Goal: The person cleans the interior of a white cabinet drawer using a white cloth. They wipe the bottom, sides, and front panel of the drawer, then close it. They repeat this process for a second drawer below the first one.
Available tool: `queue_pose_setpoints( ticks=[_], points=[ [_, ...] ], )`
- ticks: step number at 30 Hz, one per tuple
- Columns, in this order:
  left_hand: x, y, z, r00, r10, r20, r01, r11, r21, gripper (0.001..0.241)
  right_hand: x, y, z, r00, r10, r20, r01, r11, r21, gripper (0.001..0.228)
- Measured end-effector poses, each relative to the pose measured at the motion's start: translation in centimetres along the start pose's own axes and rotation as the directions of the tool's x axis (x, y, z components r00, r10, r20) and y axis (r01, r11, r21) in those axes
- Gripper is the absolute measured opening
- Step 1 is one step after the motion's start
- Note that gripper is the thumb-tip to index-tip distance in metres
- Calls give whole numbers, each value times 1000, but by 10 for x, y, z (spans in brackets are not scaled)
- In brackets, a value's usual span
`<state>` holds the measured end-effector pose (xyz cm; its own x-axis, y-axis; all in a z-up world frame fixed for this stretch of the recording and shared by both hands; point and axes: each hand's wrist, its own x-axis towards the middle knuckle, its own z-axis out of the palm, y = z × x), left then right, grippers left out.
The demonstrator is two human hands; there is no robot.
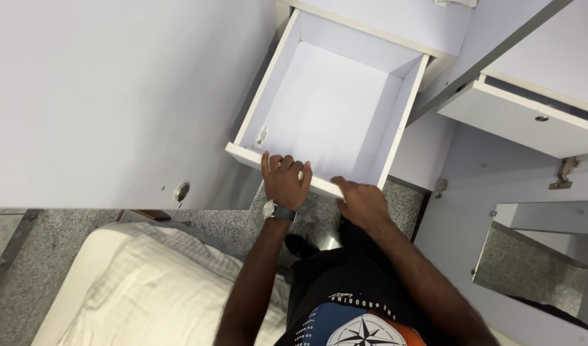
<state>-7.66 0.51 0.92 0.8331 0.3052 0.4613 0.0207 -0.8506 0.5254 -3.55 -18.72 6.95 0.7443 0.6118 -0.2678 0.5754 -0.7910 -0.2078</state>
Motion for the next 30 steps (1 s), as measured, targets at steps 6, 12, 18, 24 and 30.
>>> queue_pose_setpoints(
  ticks=[6, 12, 18, 24, 30],
  points=[
    [0, 2, -3, 999, -29, 25, 30, 999, -23, 30, 18, 15, -57, 919, -72, 387, -8, 980, 201, 82],
    [7, 17, -9, 985, -158, 73, 156, 987, 34, 23, 107, 75, -144, 962, -131, 240, 30, 923, 384, 68],
    [29, 23, 10, 897, -427, 113, 406, 897, 174, 20, 268, 215, -148, 868, 80, -490, 100, 939, 330, 64],
    [23, 27, 13, 895, -445, 7, 440, 887, 139, 18, 359, 300, -144, 671, 466, -576, -458, 872, 172, 78],
    [25, 30, 14, 844, -534, 42, 527, 842, 116, 18, 379, 307, -121, 766, 264, -586, -147, 960, 240, 55]
  ],
)
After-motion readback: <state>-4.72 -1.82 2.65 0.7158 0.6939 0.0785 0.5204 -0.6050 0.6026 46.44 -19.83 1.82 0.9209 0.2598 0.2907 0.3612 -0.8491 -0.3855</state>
